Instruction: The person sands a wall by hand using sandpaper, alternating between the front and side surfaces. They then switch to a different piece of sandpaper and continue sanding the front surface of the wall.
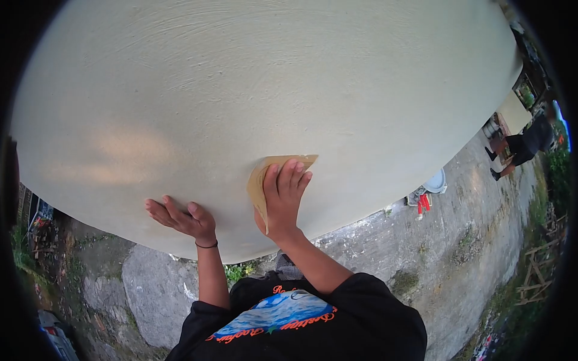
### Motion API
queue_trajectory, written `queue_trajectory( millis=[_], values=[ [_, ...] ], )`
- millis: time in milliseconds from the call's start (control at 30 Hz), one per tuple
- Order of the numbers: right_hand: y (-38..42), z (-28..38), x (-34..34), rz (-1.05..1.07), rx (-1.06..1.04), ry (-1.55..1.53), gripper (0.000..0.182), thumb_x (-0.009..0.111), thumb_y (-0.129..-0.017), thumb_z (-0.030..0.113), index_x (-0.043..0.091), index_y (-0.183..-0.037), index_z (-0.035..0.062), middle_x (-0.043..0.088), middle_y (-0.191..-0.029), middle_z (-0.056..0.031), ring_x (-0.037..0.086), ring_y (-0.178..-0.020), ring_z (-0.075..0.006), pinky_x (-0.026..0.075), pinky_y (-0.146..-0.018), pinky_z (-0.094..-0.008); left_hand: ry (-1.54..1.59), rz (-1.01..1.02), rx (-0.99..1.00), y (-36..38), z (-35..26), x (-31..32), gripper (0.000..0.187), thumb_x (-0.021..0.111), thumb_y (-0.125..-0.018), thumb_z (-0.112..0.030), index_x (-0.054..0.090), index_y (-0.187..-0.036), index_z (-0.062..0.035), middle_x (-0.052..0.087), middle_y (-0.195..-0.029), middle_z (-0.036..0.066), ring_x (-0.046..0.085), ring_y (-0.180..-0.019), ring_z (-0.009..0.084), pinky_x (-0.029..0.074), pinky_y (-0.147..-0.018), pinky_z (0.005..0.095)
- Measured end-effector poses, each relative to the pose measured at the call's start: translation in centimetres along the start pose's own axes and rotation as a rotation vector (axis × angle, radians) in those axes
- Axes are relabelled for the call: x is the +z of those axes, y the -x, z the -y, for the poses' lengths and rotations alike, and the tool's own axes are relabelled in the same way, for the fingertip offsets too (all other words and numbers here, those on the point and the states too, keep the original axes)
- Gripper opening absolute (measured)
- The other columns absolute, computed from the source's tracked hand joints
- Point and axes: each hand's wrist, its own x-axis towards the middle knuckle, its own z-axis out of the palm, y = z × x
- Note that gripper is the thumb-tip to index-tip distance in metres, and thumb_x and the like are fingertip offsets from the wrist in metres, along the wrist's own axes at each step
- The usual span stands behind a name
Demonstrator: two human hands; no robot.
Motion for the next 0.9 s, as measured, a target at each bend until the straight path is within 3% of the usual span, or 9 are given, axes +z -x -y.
queue_trajectory(
  millis=[67,367,533,600,667,733,833,867,900],
  values=[
    [-1.4,-0.8,-1.3,-0.015,0.001,-0.079,0.057,0.041,-0.091,0.018,0.022,-0.138,-0.0083,0.005,-0.147,-0.0294,-0.007,-0.138,-0.0415,-0.008,-0.105,-0.0577,0.002,0.004,-0.001,0.0,-0.1,0.0,0.049,0.033,-0.095,-0.033,0.034,-0.138,-0.0100,0.019,-0.147,0.020,0.014,-0.139,0.0333,0.010,-0.111,0.0494],
    [-7.1,-2.8,-3.0,-0.203,0.307,-0.366,0.062,0.038,-0.094,0.022,0.011,-0.140,-0.0104,0.004,-0.148,-0.0288,-0.002,-0.139,-0.0386,-0.004,-0.107,-0.0541,0.011,-0.005,-0.014,0.0,-0.2,-0.1,0.048,0.034,-0.095,-0.034,0.034,-0.137,-0.0102,0.020,-0.147,0.021,0.014,-0.138,0.0336,0.009,-0.111,0.0485],
    [0.0,-0.7,-1.6,0.100,-0.067,-0.030,0.054,0.038,-0.094,0.020,0.024,-0.136,-0.0113,0.003,-0.147,-0.0307,-0.008,-0.137,-0.0438,-0.007,-0.105,-0.0569,0.010,0.000,-0.008,0.1,-0.1,-0.1,0.048,0.034,-0.095,-0.033,0.034,-0.137,-0.0107,0.021,-0.147,0.021,0.015,-0.138,0.0334,0.009,-0.111,0.0478],
    [-4.4,-1.6,-3.5,-0.147,0.046,-0.091,0.051,0.038,-0.096,0.027,0.035,-0.131,-0.0099,0.022,-0.143,-0.0293,0.014,-0.138,-0.0354,0.008,-0.109,-0.0480,0.012,-0.001,-0.003,0.0,-0.1,0.0,0.048,0.034,-0.095,-0.033,0.034,-0.137,-0.0106,0.021,-0.147,0.021,0.015,-0.138,0.0334,0.010,-0.111,0.0478],
    [-6.4,-6.1,-3.6,-0.297,0.506,-0.418,0.055,0.040,-0.096,0.037,0.042,-0.126,-0.0100,0.043,-0.132,-0.0239,0.038,-0.125,-0.0233,0.025,-0.105,-0.0347,0.010,0.004,-0.004,0.0,-0.2,-0.1,0.048,0.034,-0.095,-0.033,0.034,-0.137,-0.0106,0.021,-0.147,0.021,0.015,-0.138,0.0334,0.010,-0.111,0.0477],
    [-10.3,-6.5,-6.5,-0.287,0.662,-0.574,0.062,0.041,-0.095,0.045,0.047,-0.121,-0.0106,0.055,-0.117,-0.0184,0.050,-0.107,-0.0160,0.035,-0.096,-0.0265,0.014,-0.007,-0.001,0.0,-0.2,-0.1,0.048,0.035,-0.094,-0.032,0.035,-0.137,-0.0105,0.021,-0.147,0.021,0.015,-0.138,0.0334,0.010,-0.111,0.0475],
    [-5.8,-7.1,-2.0,-0.267,0.512,-0.225,0.059,0.039,-0.096,0.040,0.040,-0.127,-0.0107,0.042,-0.134,-0.0221,0.038,-0.125,-0.0217,0.025,-0.105,-0.0329,0.014,-0.010,0.000,0.0,-0.2,0.0,0.048,0.035,-0.094,-0.032,0.035,-0.137,-0.0105,0.021,-0.147,0.021,0.015,-0.138,0.0337,0.009,-0.111,0.0477],
    [-6.6,-3.1,-2.8,-0.382,0.116,-0.046,0.056,0.037,-0.097,0.032,0.031,-0.134,-0.0090,0.018,-0.146,-0.0256,0.014,-0.138,-0.0321,0.009,-0.110,-0.0447,0.011,-0.009,0.000,0.0,-0.2,-0.1,0.048,0.035,-0.094,-0.032,0.035,-0.137,-0.0105,0.021,-0.147,0.021,0.015,-0.138,0.0337,0.009,-0.111,0.0477],
    [-3.1,-2.1,-2.0,-0.166,0.050,-0.130,0.058,0.045,-0.091,0.021,0.025,-0.140,-0.0024,0.008,-0.146,-0.0319,-0.001,-0.137,-0.0444,-0.004,-0.106,-0.0576,0.012,-0.007,-0.001,0.0,-0.3,-0.2,0.048,0.035,-0.094,-0.032,0.035,-0.137,-0.0106,0.021,-0.147,0.021,0.015,-0.138,0.0337,0.009,-0.111,0.0479]
  ],
)
